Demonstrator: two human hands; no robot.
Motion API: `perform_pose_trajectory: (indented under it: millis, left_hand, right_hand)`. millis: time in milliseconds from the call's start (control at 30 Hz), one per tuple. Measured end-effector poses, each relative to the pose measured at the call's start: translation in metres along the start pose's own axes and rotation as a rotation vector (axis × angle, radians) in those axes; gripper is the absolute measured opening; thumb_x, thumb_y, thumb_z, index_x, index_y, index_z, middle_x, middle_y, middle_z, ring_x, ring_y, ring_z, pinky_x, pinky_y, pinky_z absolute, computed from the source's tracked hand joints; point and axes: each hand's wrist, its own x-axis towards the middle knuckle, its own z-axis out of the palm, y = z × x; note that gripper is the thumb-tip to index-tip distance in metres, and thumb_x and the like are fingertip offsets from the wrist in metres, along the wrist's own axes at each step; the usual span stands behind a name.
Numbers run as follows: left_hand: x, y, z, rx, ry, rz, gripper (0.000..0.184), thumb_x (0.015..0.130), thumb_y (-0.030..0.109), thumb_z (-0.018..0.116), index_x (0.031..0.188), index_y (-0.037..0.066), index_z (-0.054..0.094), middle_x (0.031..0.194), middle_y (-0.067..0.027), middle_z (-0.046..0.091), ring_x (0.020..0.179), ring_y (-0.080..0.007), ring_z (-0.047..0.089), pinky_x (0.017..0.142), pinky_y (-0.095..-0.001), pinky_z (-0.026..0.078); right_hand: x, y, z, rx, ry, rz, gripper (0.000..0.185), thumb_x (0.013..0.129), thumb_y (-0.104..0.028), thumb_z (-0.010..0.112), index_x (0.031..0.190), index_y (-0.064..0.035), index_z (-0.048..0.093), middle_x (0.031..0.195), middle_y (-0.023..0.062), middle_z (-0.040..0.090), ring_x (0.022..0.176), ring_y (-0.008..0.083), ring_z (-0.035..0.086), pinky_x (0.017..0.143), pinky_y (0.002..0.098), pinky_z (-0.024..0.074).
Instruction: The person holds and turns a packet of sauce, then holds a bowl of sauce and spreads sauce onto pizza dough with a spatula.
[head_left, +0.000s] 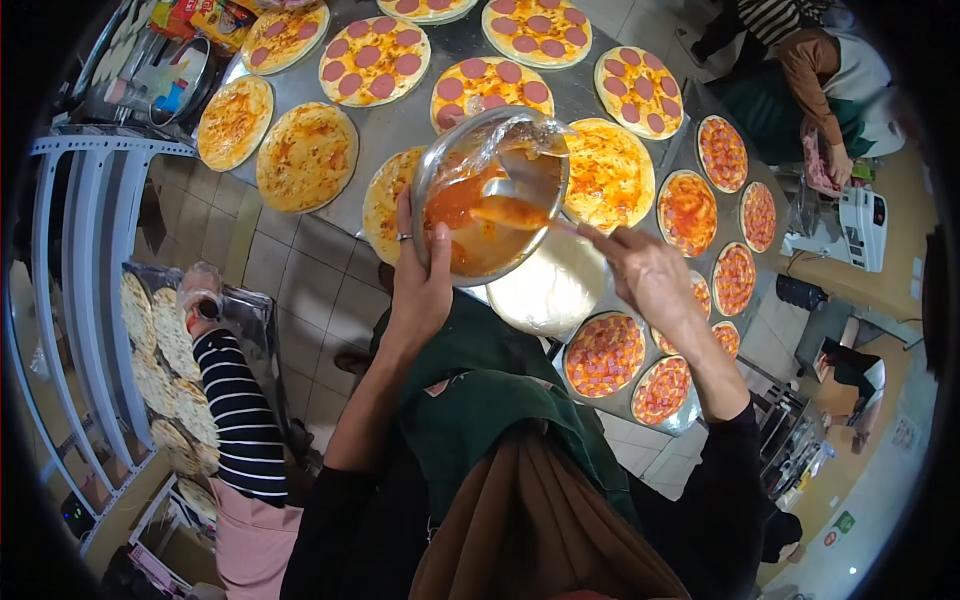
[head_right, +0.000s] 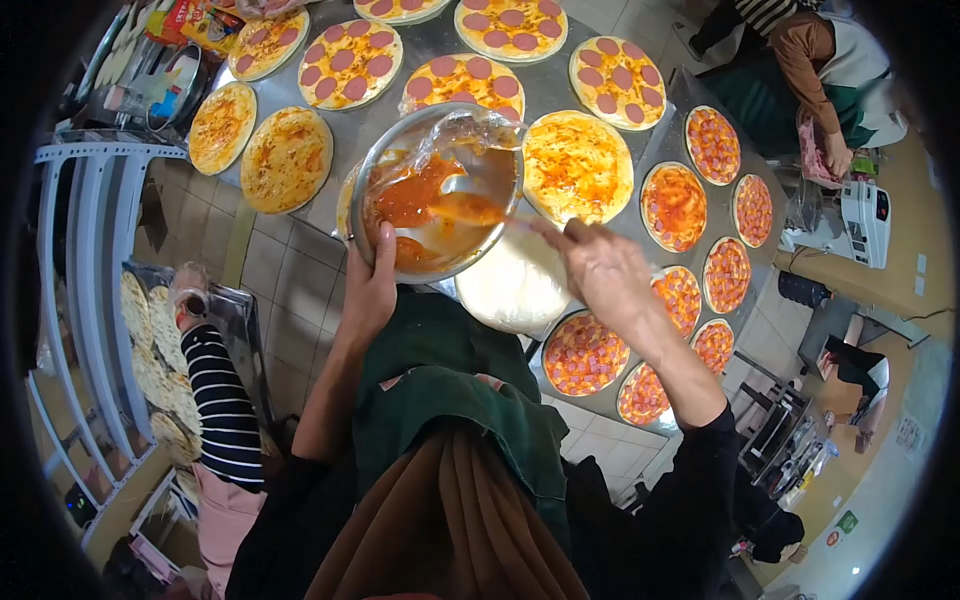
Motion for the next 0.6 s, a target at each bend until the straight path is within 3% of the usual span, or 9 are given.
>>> perform_pose_trajectory:
  millis: [33, 133, 200, 267, 300, 367, 500, 600]
  left_hand:
    - [0.003, 0.001, 0.004, 0.007, -0.017, 0.028, 0.057, 0.098, 0.027, 0.036, 0.14, -0.002, 0.013, 0.128, -0.0196, 0.044, 0.121, -0.0246, 0.041, 0.101, -0.0329, 0.029]
    - [0.008, -0.017, 0.013, 0.061, -0.035, -0.003, 0.058, 0.098, 0.03, 0.035, 0.14, -0.003, 0.014, 0.127, -0.0211, 0.044, 0.119, -0.0267, 0.043, 0.102, -0.0347, 0.028]
    - [0.007, -0.023, 0.017, 0.03, -0.042, -0.062, 0.056, 0.098, 0.032, 0.036, 0.138, -0.003, 0.019, 0.125, -0.0196, 0.046, 0.115, -0.0246, 0.047, 0.096, -0.0329, 0.036]
    - [0.005, -0.026, 0.02, -0.07, -0.072, -0.152, 0.055, 0.097, 0.034, 0.036, 0.135, -0.003, 0.024, 0.122, -0.0178, 0.048, 0.11, -0.022, 0.05, 0.087, -0.0304, 0.043]
    - [0.005, -0.023, 0.019, -0.156, -0.097, -0.212, 0.054, 0.097, 0.036, 0.037, 0.134, -0.003, 0.026, 0.12, -0.0169, 0.049, 0.108, -0.0204, 0.052, 0.081, -0.0287, 0.047]
    - [0.005, -0.015, 0.018, -0.241, -0.109, -0.309, 0.053, 0.097, 0.039, 0.037, 0.129, -0.002, 0.033, 0.116, -0.014, 0.05, 0.1, -0.0158, 0.057, 0.063, -0.0235, 0.053]
    - [0.005, -0.012, 0.017, -0.319, -0.163, -0.369, 0.054, 0.096, 0.037, 0.038, 0.135, 0.001, 0.026, 0.128, -0.0157, 0.043, 0.111, -0.0259, 0.053, 0.082, -0.0409, 0.054]
    - [0.002, -0.01, 0.017, -0.4, -0.185, -0.405, 0.055, 0.096, 0.038, 0.038, 0.136, 0.002, 0.024, 0.129, -0.0159, 0.042, 0.113, -0.0267, 0.052, 0.085, -0.0433, 0.052]
  right_hand:
    - [-0.006, -0.002, 0.005, 0.061, -0.028, 0.002, 0.04, 0.075, -0.004, 0.058, 0.114, -0.0122, 0.062, 0.073, 0.0098, 0.059, 0.067, 0.0257, 0.061, 0.058, 0.0386, 0.0494]
    - [-0.022, 0.004, 0.034, 0.476, -0.082, -0.043, 0.034, 0.079, -0.003, 0.056, 0.111, -0.0109, 0.064, 0.07, 0.0124, 0.061, 0.065, 0.0306, 0.061, 0.061, 0.0403, 0.0496]
    - [-0.028, 0.009, 0.054, 0.928, -0.171, 0.101, 0.023, 0.087, -0.011, 0.056, 0.108, -0.0074, 0.065, 0.061, 0.0073, 0.059, 0.048, 0.0186, 0.053, 0.047, 0.0297, 0.0426]
    - [-0.034, 0.012, 0.054, 1.431, -0.499, 0.447, 0.023, 0.09, -0.017, 0.057, 0.109, -0.005, 0.064, 0.059, 0.0032, 0.056, 0.043, 0.0093, 0.045, 0.04, 0.0233, 0.0353]
    - [-0.039, 0.014, 0.059, 1.581, -0.534, 0.497, 0.027, 0.092, -0.023, 0.056, 0.109, -0.0041, 0.063, 0.059, -0.001, 0.051, 0.042, 0.0009, 0.034, 0.037, 0.017, 0.0246]
    - [-0.046, 0.014, 0.069, 1.696, -0.541, 0.529, 0.027, 0.092, -0.023, 0.056, 0.109, -0.0042, 0.062, 0.059, -0.0003, 0.051, 0.041, 0.0012, 0.033, 0.036, 0.0174, 0.0245]
    - [-0.057, 0.013, 0.084, 1.785, -0.489, 0.494, 0.027, 0.092, -0.02, 0.053, 0.115, -0.0049, 0.06, 0.06, 0.0004, 0.048, 0.041, 0.0015, 0.033, 0.036, 0.0171, 0.0235]
    - [-0.065, 0.012, 0.088, 1.802, -0.413, 0.456, 0.029, 0.092, -0.021, 0.054, 0.113, -0.001, 0.06, 0.06, 0.0018, 0.051, 0.04, 0.0021, 0.033, 0.036, 0.0177, 0.0236]
